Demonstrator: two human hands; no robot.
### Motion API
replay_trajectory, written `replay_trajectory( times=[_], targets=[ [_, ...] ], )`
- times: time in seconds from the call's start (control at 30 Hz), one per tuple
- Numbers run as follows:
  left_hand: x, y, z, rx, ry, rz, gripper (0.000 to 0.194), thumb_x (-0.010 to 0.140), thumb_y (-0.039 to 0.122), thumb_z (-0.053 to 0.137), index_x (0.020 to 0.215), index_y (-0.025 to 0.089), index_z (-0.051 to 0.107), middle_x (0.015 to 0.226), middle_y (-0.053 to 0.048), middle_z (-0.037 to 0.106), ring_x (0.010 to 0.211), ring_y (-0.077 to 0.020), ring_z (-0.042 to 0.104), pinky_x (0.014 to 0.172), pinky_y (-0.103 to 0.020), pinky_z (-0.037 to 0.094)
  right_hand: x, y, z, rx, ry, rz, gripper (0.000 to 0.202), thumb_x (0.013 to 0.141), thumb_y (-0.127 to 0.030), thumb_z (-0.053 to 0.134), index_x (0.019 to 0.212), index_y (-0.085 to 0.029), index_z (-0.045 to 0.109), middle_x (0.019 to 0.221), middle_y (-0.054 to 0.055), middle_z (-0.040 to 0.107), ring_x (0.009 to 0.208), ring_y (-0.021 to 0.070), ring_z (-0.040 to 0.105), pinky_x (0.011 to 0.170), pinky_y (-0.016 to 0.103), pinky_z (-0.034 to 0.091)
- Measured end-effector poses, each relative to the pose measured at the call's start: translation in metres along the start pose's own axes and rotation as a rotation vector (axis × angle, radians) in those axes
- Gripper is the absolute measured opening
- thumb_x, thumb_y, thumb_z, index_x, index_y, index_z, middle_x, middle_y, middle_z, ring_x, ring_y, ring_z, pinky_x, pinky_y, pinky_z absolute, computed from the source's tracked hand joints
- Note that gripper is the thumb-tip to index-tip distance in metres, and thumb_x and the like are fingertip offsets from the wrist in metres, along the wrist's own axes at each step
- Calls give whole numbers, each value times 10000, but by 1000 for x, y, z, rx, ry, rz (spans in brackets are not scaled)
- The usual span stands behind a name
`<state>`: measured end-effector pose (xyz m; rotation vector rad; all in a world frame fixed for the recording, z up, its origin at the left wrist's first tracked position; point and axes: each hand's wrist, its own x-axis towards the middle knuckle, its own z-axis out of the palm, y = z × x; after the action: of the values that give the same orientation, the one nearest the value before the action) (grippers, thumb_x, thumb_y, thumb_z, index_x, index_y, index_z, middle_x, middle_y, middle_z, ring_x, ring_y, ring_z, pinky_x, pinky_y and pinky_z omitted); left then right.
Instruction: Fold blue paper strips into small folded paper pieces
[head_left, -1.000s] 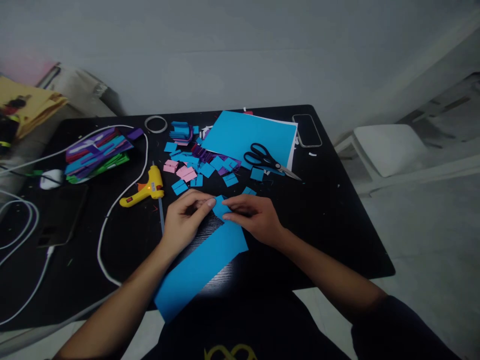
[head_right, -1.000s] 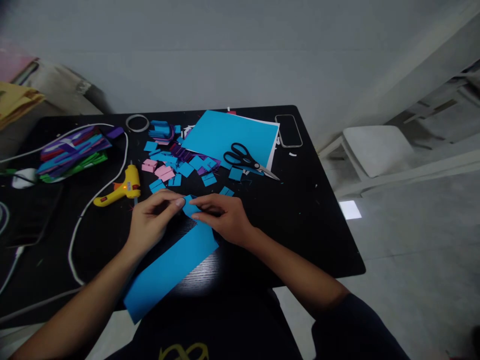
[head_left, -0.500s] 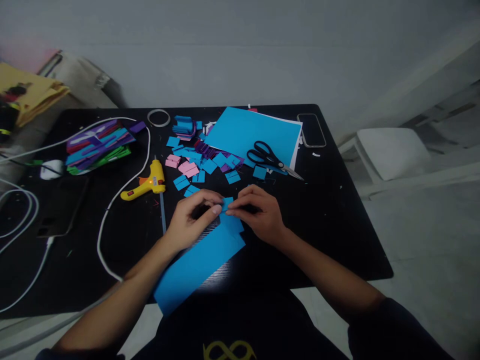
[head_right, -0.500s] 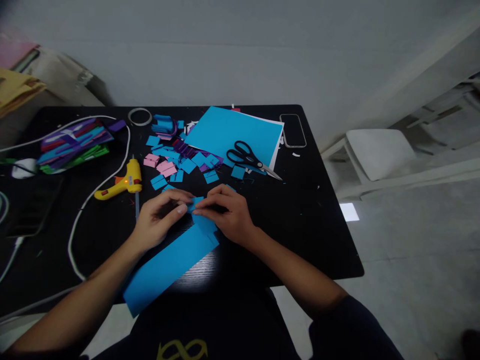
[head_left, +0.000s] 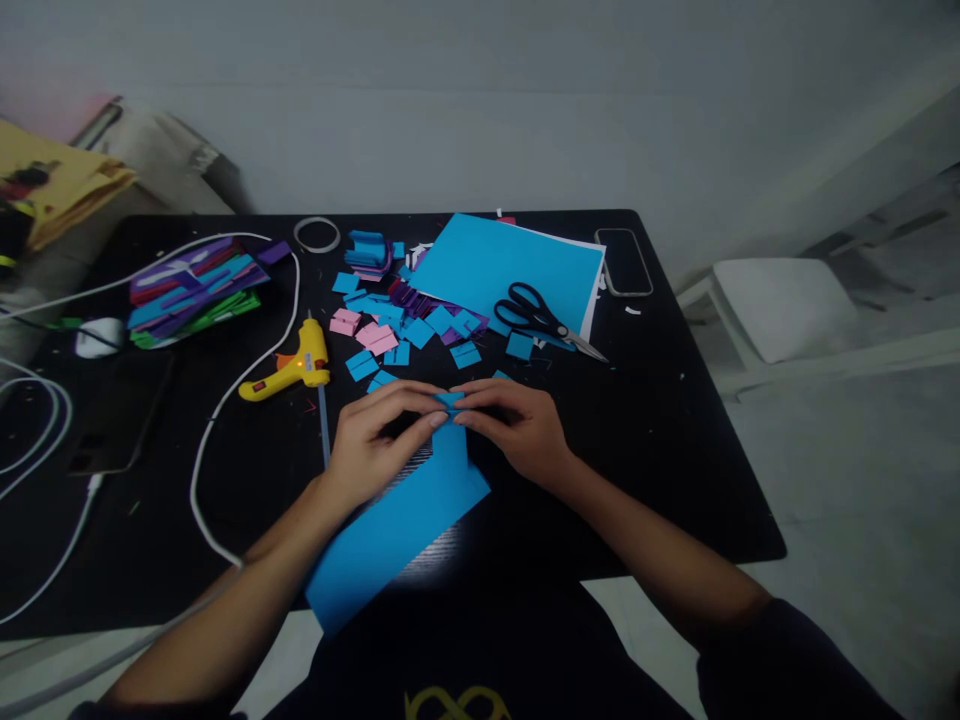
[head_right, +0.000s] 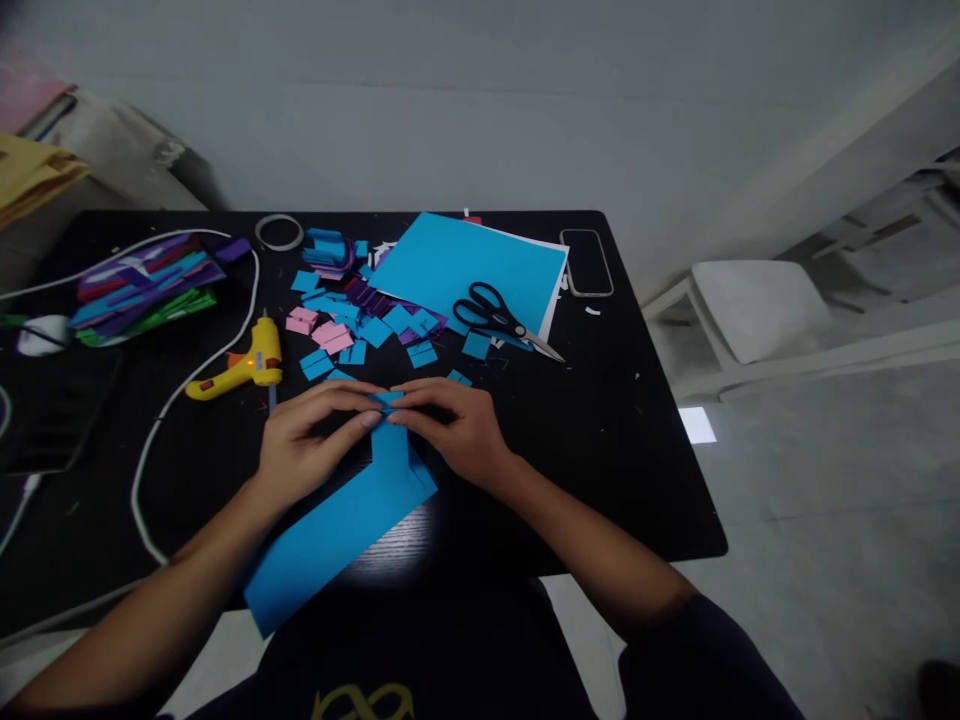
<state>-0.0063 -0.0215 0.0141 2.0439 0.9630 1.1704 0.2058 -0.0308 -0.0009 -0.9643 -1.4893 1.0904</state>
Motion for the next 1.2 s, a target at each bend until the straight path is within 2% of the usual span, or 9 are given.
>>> replay_trajectory(
  times=[0.17,0.33,0.47,0.67,0.83,0.93,1.2],
  targets=[
    [-3,1,2,16,16,-2,67,936,191,734,989,214,769,1014,-65,801,961,-198,767,859,-339,621,-2,-1,2,-52,46,-93,84,873,-259,824,948,-297,832,1033,19,828,962,202,787,929,367,630],
    [-3,2,3,17,17,-14,59,932,251,749,969,216,779,974,-64,803,910,-202,770,822,-342,626,-4,-4,3,-101,86,-96,59,885,-269,809,928,-301,831,1011,13,831,923,204,793,896,371,644],
    [-3,3,4,9,45,-28,37,929,230,751,940,212,782,930,-51,801,874,-189,766,797,-318,618,-5,-5,4,-114,101,-105,49,875,-269,820,918,-290,830,995,18,832,910,204,793,887,367,647],
    [-8,3,10,-33,85,-88,38,919,185,758,946,210,767,970,-42,795,911,-174,756,825,-304,605,-6,-7,6,-97,135,-78,77,863,-236,828,906,-300,829,987,11,830,908,208,791,886,377,649],
    [-10,4,14,-95,133,-211,61,906,234,781,910,192,736,938,-33,773,804,-138,724,696,-249,578,-7,-9,8,-73,164,-55,108,844,-198,842,883,-298,828,967,7,829,902,209,790,892,382,647],
    [-10,5,14,-88,130,-215,75,915,252,770,901,190,731,910,-30,773,759,-127,708,678,-241,577,-8,-10,9,-57,170,-32,92,838,-205,849,875,-283,819,954,9,828,891,204,791,872,362,649],
    [-16,3,16,-96,191,-190,156,874,231,816,995,192,726,917,-22,779,789,-139,738,716,-249,618,-10,-11,12,34,212,82,141,822,-265,868,909,-236,761,900,11,812,824,179,791,799,314,662]
  ],
)
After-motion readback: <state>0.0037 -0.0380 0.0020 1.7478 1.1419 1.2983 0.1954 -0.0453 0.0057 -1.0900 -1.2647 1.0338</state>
